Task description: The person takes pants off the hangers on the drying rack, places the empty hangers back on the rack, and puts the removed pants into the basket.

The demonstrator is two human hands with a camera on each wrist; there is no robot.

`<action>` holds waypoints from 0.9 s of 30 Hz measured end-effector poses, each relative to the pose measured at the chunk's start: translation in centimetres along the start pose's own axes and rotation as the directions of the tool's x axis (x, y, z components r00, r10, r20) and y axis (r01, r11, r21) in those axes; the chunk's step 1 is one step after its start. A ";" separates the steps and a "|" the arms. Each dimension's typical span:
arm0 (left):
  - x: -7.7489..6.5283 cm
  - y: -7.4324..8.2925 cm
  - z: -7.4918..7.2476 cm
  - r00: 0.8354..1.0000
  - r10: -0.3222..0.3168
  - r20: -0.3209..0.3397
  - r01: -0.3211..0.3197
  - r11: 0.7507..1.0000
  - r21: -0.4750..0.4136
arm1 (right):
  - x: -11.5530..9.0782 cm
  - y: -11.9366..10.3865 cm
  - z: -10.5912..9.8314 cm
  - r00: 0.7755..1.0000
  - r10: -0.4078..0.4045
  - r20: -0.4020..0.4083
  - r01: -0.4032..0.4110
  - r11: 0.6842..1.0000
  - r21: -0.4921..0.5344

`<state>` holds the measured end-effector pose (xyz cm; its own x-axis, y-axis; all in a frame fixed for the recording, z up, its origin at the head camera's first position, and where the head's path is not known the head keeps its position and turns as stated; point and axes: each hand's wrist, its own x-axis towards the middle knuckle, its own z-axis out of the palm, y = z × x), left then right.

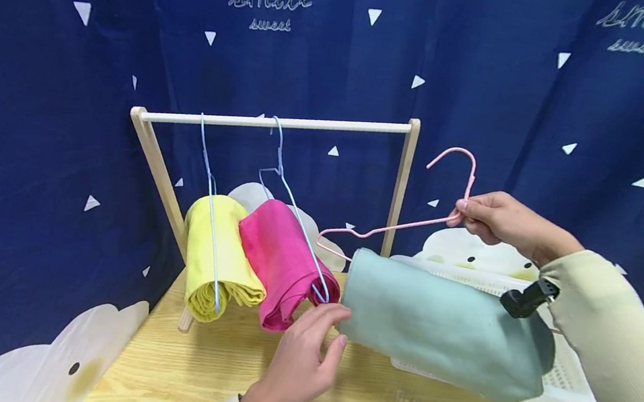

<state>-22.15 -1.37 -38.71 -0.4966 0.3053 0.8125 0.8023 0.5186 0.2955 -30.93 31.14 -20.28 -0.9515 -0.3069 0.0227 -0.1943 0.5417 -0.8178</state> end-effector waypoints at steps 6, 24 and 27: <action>-0.2 0.8 2.1 0.993 -0.113 -0.039 0.112 0.994 -0.014 | -0.1 0.0 -0.1 1.000 0.018 0.008 -0.018 1.000 -0.018; 3.5 0.6 5.6 0.761 -0.591 0.268 0.649 0.698 -0.304 | -0.7 0.6 -0.4 1.000 0.017 0.015 -0.015 0.990 -0.140; 4.0 0.2 5.9 0.747 -0.594 0.298 0.664 0.657 -0.356 | -0.6 0.4 -0.2 1.000 0.008 0.030 -0.004 0.991 -0.135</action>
<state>-25.98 4.68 -38.39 -0.9462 0.1580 0.2822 0.3155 0.2590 0.9129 -30.50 31.71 -20.48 -0.9454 -0.3258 -0.0012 -0.2209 0.6436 -0.7328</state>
